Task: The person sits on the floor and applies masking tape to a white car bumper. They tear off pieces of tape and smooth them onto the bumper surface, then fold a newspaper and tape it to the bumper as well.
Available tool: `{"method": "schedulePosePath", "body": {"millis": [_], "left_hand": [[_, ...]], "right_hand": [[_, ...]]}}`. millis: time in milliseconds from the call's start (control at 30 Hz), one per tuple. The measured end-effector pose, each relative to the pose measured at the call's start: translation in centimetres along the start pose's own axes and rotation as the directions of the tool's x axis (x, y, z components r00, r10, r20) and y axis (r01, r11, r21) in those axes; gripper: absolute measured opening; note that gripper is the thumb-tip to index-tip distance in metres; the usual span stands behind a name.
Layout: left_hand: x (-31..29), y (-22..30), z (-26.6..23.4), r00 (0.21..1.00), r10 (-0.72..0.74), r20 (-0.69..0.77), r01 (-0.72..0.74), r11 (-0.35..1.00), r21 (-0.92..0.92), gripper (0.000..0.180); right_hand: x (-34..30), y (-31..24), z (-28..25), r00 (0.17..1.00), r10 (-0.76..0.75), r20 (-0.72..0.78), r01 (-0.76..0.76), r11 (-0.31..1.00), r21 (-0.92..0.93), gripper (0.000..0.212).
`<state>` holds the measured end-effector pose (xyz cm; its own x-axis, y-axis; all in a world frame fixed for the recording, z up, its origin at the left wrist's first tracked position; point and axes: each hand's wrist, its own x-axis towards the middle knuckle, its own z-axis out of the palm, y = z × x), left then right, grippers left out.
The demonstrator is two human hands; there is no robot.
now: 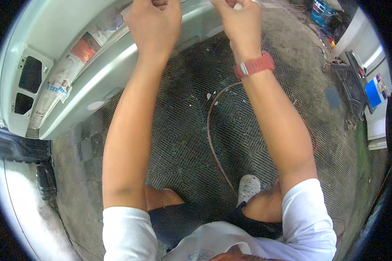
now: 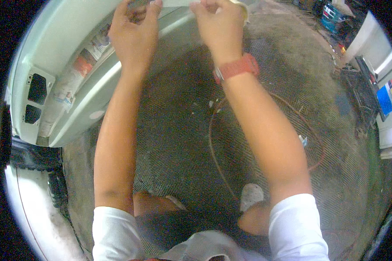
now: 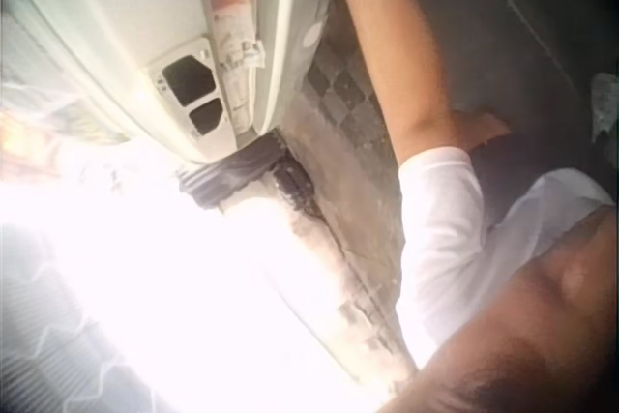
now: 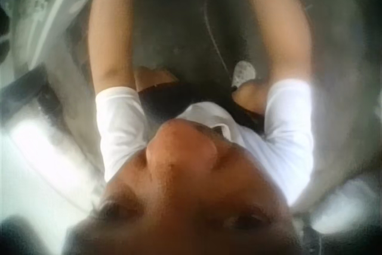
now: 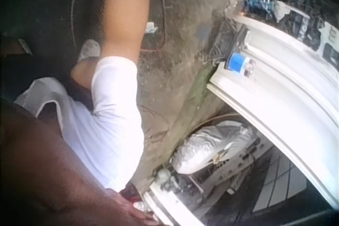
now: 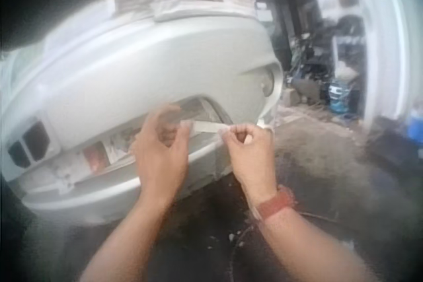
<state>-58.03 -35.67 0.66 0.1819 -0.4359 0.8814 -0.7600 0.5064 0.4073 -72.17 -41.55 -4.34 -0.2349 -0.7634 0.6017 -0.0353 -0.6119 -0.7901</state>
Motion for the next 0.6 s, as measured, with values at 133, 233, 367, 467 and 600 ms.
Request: {"method": "schedulePosePath", "body": {"millis": [133,233,367,467,600], "left_hand": [[-0.1,-1.3,-0.2,0.994,0.011,0.111,-0.018,0.998,0.064,0.021],[-0.2,-2.3,-0.7,0.967,0.035,0.254,-0.064,0.992,0.105,0.02],[0.3,-3.9,-0.8,0.921,0.218,0.324,-0.298,0.928,0.222,0.024],[0.4,-4.4,-1.5,0.9,0.263,0.346,-0.358,0.901,0.246,0.029],[1.0,-4.3,-1.2,0.867,0.261,0.424,-0.394,0.88,0.265,0.029]], "right_hand": [[0.7,-0.5,1.3,0.987,-0.087,-0.136,0.079,0.995,-0.062,0.016],[0.9,-0.8,2.1,0.975,-0.119,-0.189,0.098,0.988,-0.117,0.014],[1.5,-0.6,3.3,0.944,-0.284,-0.169,0.247,0.946,-0.212,0.011],[1.5,-0.6,3.7,0.904,-0.417,-0.095,0.384,0.889,-0.248,0.01],[3.0,1.3,2.3,0.76,-0.636,0.132,0.597,0.603,-0.529,0.01]]}}
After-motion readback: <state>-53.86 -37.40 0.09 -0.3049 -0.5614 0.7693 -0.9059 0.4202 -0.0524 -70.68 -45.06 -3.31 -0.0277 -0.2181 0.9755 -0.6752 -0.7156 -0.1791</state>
